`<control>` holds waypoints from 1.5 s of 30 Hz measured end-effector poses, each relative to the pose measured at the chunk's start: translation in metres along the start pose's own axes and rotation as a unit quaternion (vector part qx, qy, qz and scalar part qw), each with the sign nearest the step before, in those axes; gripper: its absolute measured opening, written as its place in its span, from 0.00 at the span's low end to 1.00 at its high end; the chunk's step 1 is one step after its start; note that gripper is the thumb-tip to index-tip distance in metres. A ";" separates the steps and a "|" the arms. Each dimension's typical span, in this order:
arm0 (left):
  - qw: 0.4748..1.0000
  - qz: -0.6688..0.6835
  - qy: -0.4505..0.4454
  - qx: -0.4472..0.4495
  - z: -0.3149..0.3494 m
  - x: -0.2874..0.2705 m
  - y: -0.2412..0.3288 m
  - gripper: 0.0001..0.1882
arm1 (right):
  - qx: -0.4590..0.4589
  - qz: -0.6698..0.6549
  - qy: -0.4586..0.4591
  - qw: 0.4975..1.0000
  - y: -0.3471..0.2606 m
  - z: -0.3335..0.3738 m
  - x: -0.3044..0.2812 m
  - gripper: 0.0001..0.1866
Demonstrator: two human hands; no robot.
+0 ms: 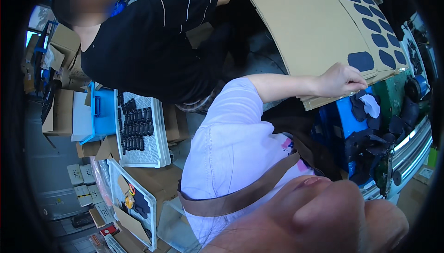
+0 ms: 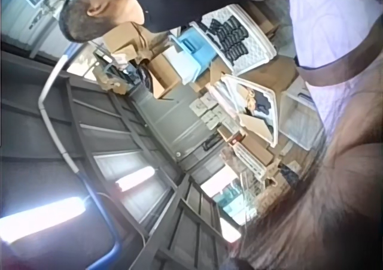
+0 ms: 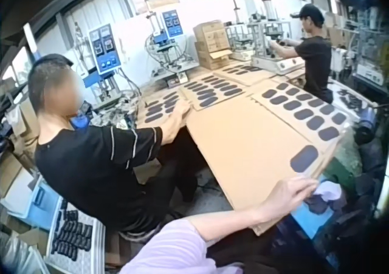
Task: Removing components from cardboard sheets and processing them through a machine.
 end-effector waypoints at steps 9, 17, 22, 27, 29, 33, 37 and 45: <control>0.995 0.100 -0.003 -0.014 0.015 0.009 0.033 0.12 | 0.042 0.133 0.081 0.987 -0.050 0.027 -0.029 0.20; 0.994 0.105 -0.042 0.004 0.025 0.025 0.037 0.13 | 0.054 0.099 0.137 0.984 -0.077 0.061 -0.046 0.21; 0.990 0.062 -0.094 -0.082 0.032 0.025 0.024 0.17 | 0.052 -0.028 0.225 0.973 -0.117 0.070 -0.056 0.22; 0.988 0.069 -0.104 -0.094 0.037 0.036 0.033 0.18 | 0.092 0.036 0.413 0.905 -0.212 0.130 -0.108 0.17; 0.987 0.080 -0.102 -0.093 0.041 0.049 0.030 0.18 | 0.142 -0.079 0.470 0.868 -0.232 0.149 -0.121 0.14; 0.980 0.118 -0.108 -0.117 0.046 0.073 0.031 0.16 | 0.162 -0.170 0.529 0.816 -0.213 0.194 -0.130 0.14; 0.964 0.148 -0.115 -0.191 0.058 0.068 0.035 0.16 | 0.132 -0.337 0.531 0.766 -0.227 0.203 -0.104 0.20; 0.876 0.261 -0.394 -0.094 0.102 0.131 0.080 0.19 | 0.057 -0.600 0.318 0.732 -0.349 0.203 -0.048 0.23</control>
Point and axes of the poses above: each hand's wrist, its own z-axis away from the middle knuckle, its own x-axis out of the palm, y = z × x, the point moved 9 cm from there along -z, towards the middle knuckle, and after that the axes turned 4 degrees about -x, right-handed, at the moved point
